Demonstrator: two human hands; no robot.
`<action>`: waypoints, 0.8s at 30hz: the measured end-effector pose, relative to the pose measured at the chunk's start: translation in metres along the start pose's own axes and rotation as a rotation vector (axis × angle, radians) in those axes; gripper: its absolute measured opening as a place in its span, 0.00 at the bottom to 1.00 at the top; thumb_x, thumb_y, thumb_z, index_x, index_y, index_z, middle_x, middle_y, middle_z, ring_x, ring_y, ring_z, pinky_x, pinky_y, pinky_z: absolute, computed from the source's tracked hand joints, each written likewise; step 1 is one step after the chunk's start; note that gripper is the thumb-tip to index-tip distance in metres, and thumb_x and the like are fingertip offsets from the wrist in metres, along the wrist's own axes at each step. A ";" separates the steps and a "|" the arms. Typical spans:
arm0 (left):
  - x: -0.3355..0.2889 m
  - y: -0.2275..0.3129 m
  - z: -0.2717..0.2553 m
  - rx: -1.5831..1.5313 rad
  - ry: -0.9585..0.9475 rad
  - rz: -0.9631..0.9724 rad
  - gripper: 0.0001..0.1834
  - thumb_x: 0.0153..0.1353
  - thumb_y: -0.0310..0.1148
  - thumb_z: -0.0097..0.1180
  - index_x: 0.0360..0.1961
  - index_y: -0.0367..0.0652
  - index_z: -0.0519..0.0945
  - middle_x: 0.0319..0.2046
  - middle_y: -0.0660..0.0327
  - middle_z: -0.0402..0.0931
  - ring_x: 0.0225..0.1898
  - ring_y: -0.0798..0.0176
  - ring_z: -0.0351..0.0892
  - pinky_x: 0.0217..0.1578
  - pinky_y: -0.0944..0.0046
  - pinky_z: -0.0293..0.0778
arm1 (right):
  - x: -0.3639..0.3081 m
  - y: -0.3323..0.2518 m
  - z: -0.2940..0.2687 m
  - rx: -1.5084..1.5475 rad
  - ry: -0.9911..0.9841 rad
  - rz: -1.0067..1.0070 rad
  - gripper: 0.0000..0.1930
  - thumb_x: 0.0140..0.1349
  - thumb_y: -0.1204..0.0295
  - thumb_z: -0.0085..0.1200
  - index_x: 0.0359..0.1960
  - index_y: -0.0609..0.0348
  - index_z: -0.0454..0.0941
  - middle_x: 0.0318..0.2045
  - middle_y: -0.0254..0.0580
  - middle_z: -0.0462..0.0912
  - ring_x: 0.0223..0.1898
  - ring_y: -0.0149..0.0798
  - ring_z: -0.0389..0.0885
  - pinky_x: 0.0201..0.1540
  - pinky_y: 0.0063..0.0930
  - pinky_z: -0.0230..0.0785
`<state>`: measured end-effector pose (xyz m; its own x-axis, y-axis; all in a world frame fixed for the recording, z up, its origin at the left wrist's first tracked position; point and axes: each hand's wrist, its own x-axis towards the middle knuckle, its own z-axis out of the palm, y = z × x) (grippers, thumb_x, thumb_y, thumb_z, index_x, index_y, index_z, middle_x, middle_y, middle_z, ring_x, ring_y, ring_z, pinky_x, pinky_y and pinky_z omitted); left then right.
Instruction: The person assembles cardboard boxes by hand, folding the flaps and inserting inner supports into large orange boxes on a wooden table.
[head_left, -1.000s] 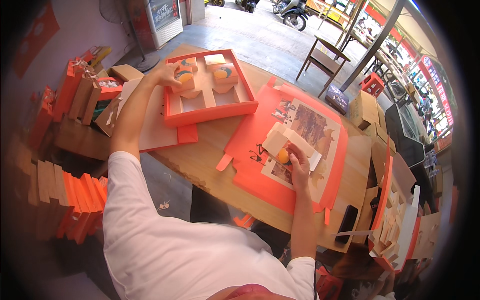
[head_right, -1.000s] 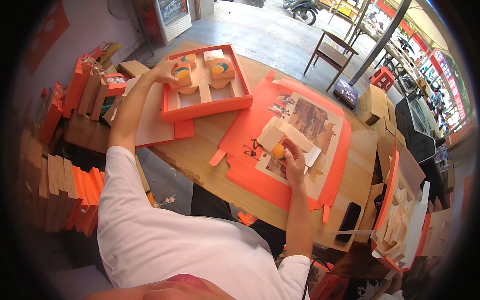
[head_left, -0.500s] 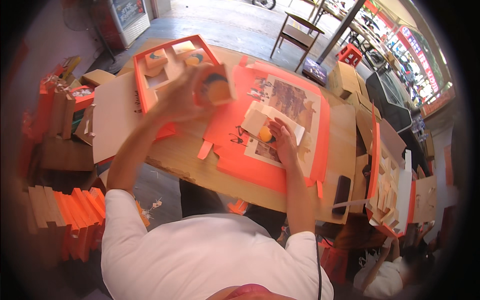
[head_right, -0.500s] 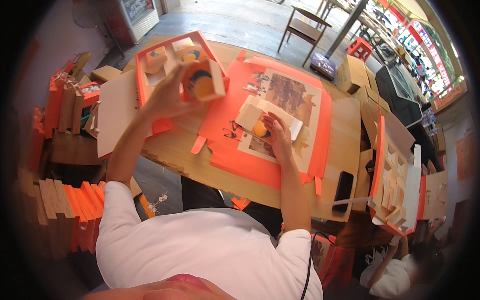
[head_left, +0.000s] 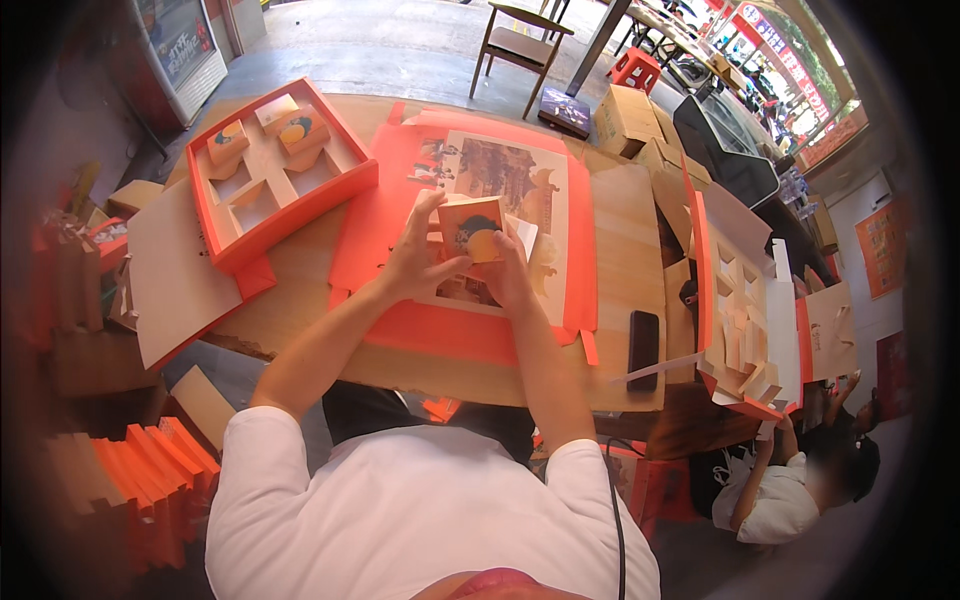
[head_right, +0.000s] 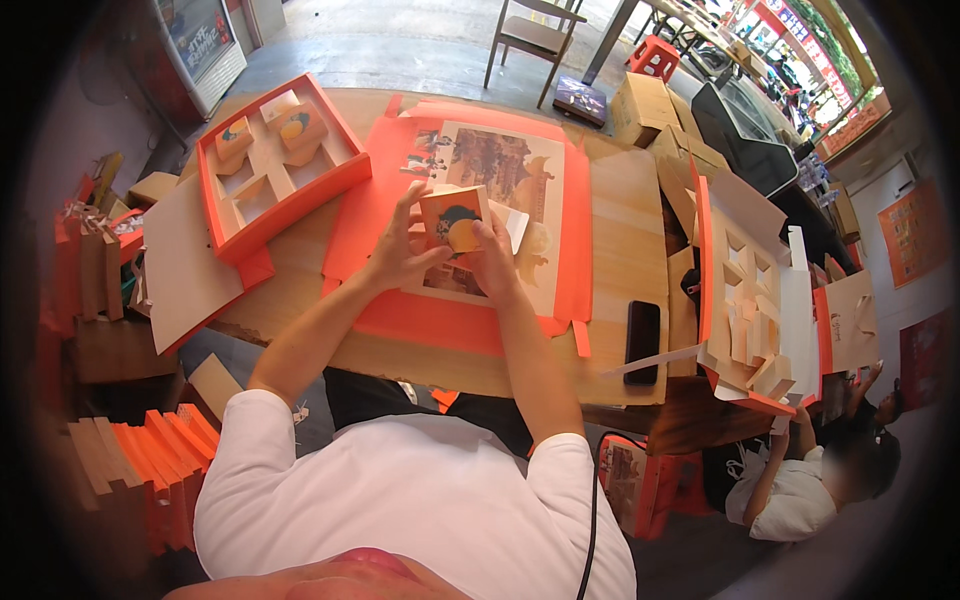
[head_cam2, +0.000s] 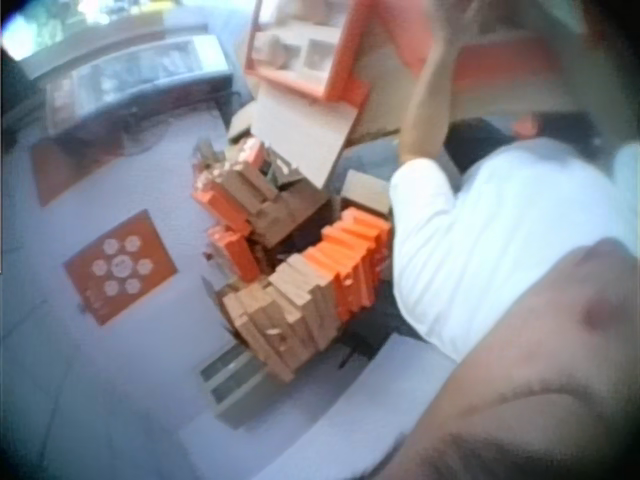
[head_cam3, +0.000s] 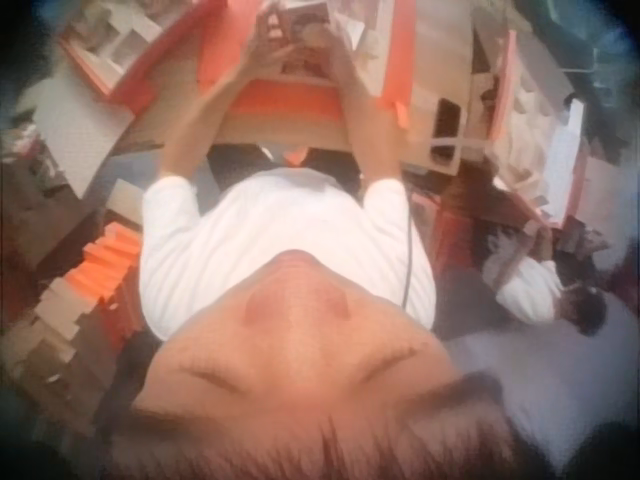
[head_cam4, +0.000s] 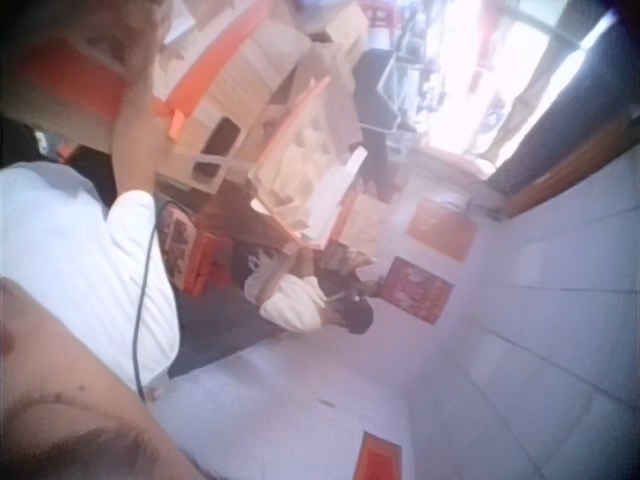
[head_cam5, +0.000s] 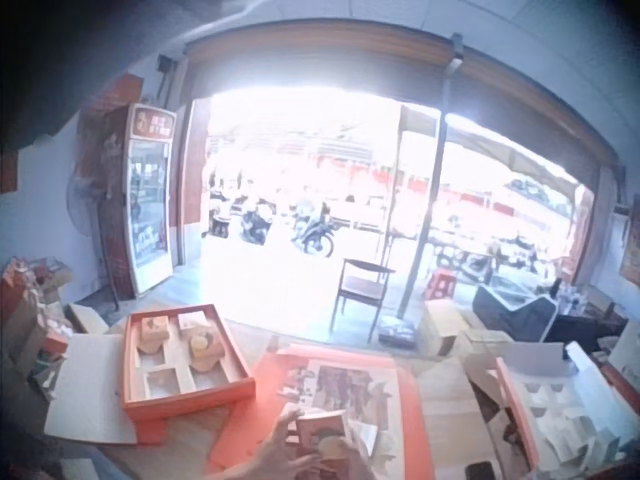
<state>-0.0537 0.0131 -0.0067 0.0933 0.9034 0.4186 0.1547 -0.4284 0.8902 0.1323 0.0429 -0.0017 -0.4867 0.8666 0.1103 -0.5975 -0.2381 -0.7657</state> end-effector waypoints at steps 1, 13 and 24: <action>-0.001 0.000 -0.003 -0.186 -0.011 -0.137 0.51 0.53 0.30 0.72 0.72 0.45 0.51 0.66 0.50 0.56 0.62 0.54 0.68 0.51 0.55 0.81 | 0.002 0.000 -0.003 0.032 -0.016 0.017 0.28 0.65 0.66 0.54 0.65 0.63 0.62 0.55 0.47 0.74 0.55 0.41 0.78 0.54 0.43 0.77; -0.004 0.012 -0.014 0.033 0.067 0.307 0.32 0.50 0.14 0.65 0.51 0.45 0.62 0.57 0.49 0.68 0.60 0.51 0.73 0.53 0.54 0.79 | -0.004 0.006 0.007 -0.030 0.009 -0.257 0.42 0.59 0.68 0.63 0.72 0.58 0.52 0.65 0.47 0.65 0.67 0.41 0.65 0.69 0.36 0.58; -0.009 0.022 -0.013 0.386 0.069 0.450 0.27 0.52 0.24 0.69 0.52 0.41 0.70 0.52 0.48 0.72 0.56 0.48 0.75 0.51 0.54 0.78 | -0.011 0.005 0.000 -0.129 -0.080 -0.138 0.48 0.57 0.51 0.65 0.71 0.63 0.53 0.63 0.46 0.68 0.66 0.39 0.66 0.67 0.35 0.59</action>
<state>-0.0643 -0.0043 0.0115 0.1703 0.6248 0.7620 0.4621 -0.7336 0.4983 0.1346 0.0326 -0.0066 -0.4577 0.8484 0.2658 -0.5779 -0.0567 -0.8141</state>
